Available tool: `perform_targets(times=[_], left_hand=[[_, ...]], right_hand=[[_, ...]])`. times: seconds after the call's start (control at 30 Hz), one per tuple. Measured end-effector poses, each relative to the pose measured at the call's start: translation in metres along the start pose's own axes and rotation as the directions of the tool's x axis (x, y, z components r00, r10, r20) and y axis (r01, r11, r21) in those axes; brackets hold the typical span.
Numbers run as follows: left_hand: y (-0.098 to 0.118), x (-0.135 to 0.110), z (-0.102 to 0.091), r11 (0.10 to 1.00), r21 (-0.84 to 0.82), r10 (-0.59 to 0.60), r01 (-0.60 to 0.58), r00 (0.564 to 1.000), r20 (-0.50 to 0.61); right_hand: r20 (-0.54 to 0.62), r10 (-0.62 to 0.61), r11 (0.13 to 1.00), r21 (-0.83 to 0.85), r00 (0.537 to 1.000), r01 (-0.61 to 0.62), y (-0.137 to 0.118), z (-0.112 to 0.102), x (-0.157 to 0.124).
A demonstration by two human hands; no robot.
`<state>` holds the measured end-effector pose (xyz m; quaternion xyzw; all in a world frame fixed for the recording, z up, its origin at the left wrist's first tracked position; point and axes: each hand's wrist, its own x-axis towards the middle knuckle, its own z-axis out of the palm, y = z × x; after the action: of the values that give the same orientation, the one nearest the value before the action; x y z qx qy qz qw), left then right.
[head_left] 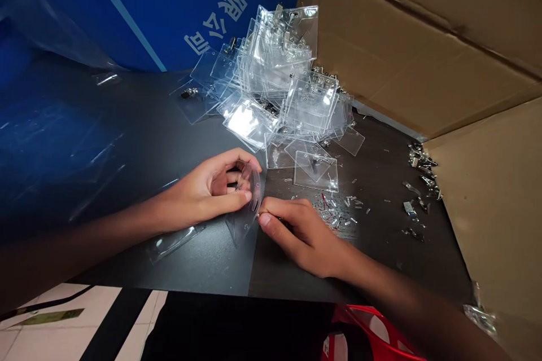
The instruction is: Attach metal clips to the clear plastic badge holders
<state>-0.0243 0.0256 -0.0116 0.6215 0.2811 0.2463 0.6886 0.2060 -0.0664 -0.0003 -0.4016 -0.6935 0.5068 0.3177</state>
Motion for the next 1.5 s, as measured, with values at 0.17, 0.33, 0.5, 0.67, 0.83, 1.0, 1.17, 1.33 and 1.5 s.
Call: perform_targets(times=[0.17,0.33,0.5,0.67,0.83,1.0,1.17,1.33,1.5], left_hand=[[0.002,0.0,0.002,1.0,-0.01,0.001,-0.001,1.0,-0.019],[0.003,-0.001,0.004,1.0,0.015,0.013,-0.013,1.0,0.027],[0.007,-0.002,0.005,0.999,0.045,0.014,-0.014,1.0,0.015],[0.011,-0.004,0.009,0.996,0.083,-0.033,0.034,0.999,-0.01],[0.014,-0.006,0.012,0.993,0.103,-0.047,0.05,0.999,-0.023],[0.014,-0.004,0.012,0.992,0.117,-0.048,0.054,0.997,-0.057],[0.005,-0.007,0.004,1.0,0.005,-0.01,0.01,0.998,0.059],[-0.001,-0.008,-0.001,0.996,-0.086,0.016,-0.003,0.989,0.145],[0.0,-0.003,0.003,0.995,-0.044,0.097,-0.093,0.99,0.1]], right_hand=[[-0.043,0.041,0.999,-0.01,0.998,-0.042,0.0,-0.001,0.001],[-0.034,0.024,1.0,0.007,0.999,-0.024,0.003,0.0,-0.001],[-0.054,0.043,0.999,0.008,0.998,-0.043,0.002,-0.001,-0.001],[-0.032,-0.019,1.0,-0.007,0.999,0.019,0.0,0.0,-0.001],[-0.138,0.062,0.998,-0.013,0.988,-0.065,0.003,0.003,-0.001],[-0.122,0.103,0.995,0.03,0.987,-0.1,-0.001,0.001,-0.001],[-0.026,0.016,0.996,0.086,1.0,-0.014,-0.009,-0.003,-0.002],[-0.023,-0.042,0.998,0.047,0.999,0.043,-0.007,-0.003,-0.004],[-0.038,-0.066,0.998,0.001,0.997,0.066,-0.006,-0.002,-0.005]])
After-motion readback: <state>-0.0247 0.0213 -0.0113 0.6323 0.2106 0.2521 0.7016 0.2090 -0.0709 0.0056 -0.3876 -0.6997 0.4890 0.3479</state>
